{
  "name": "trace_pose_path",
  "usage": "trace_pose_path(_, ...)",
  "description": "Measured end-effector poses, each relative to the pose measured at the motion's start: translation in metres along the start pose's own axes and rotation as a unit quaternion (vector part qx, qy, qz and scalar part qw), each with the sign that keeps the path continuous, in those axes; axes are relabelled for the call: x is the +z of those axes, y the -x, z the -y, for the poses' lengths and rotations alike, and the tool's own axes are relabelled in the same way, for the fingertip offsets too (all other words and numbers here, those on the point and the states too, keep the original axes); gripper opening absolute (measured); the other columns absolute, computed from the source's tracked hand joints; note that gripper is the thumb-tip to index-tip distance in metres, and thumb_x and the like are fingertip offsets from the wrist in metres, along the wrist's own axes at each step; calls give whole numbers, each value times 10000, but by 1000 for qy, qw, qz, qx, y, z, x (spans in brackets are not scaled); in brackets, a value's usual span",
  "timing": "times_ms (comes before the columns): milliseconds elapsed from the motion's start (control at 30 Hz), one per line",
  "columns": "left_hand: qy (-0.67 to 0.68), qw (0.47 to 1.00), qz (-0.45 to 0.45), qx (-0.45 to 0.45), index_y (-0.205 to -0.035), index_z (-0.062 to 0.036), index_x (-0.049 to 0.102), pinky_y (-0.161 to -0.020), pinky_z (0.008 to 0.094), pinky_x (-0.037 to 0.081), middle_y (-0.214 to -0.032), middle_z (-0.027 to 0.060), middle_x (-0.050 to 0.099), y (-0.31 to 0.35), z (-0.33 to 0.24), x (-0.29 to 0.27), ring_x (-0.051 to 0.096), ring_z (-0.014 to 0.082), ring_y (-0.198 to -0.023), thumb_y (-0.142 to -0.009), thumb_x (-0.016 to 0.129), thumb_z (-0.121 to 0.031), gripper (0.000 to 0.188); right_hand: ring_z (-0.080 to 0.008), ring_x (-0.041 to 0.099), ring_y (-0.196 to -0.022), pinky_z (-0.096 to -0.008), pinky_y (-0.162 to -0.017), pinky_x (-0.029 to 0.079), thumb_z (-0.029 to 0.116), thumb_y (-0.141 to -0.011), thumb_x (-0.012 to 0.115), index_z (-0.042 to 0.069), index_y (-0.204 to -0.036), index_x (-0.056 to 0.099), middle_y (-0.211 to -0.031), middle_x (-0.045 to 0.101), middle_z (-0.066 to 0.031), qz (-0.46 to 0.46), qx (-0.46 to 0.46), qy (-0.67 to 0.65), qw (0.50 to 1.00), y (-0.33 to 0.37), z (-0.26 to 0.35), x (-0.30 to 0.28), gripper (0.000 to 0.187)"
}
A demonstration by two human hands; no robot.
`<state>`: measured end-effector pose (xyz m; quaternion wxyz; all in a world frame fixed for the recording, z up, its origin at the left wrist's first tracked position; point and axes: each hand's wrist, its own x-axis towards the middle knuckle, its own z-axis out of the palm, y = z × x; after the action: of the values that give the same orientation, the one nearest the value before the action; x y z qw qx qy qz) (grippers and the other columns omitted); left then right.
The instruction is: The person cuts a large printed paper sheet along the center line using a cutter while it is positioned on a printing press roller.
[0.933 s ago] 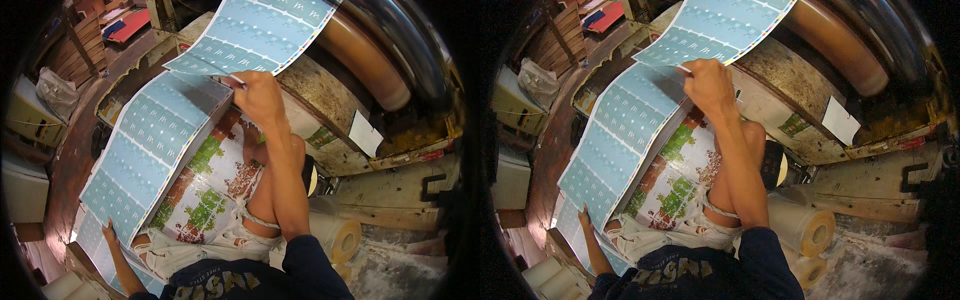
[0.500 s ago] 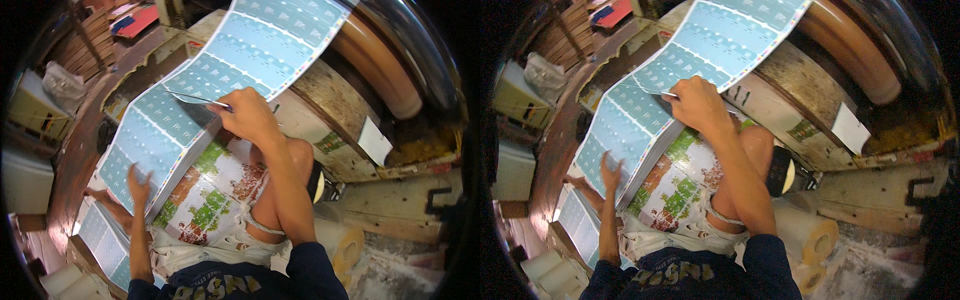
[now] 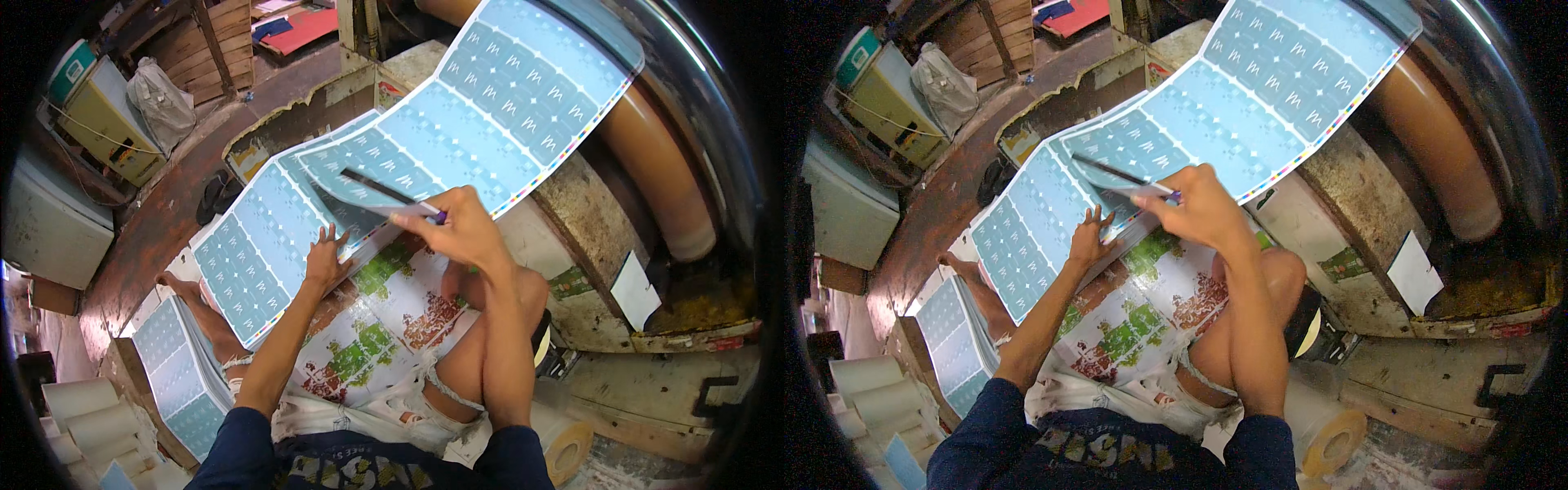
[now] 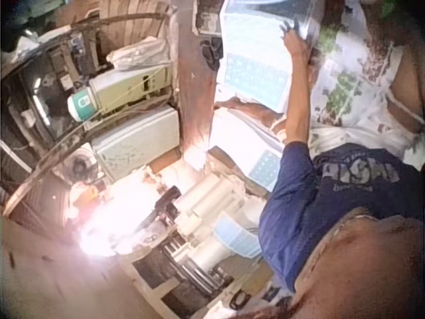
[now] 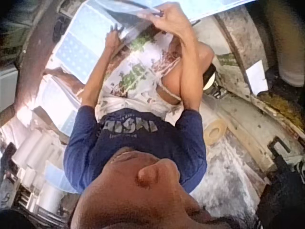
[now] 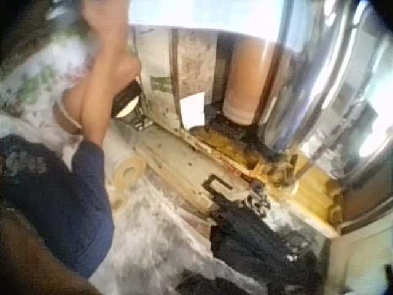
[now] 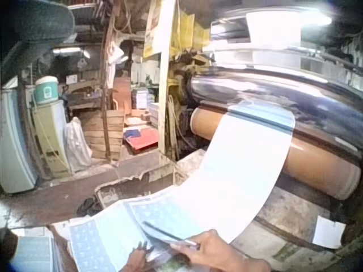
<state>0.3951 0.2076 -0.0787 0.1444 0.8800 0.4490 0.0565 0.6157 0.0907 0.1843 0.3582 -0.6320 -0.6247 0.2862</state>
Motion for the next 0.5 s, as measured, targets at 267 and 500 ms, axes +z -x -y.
trace_pose_path(267, 937, 321, 4, -141, -1313, 1, 480, -975, 481, 485, -1198, 174, 612, 78, -69, -103, 625, 287, -1072, -966, 545, -458, 579, -300, 598, -544, -366, -555, 480, 337, -767, 780, 43, -874, 748, -622, 637, -172, 252, -124, 57, 958, 1, -16, 45, 315)
trace_pose_path(500, 796, 532, -92, -273, -1172, 11, 589, -764, 343, 572, -1045, 120, 664, 121, -2, -117, 670, 228, -878, -868, 702, -110, 347, -125, 590, -472, -255, -458, 472, 294, -883, 696, 33, -967, 755, -767, 712, -122, 317, 0, -200, 927, 8, 2, 19, 281)
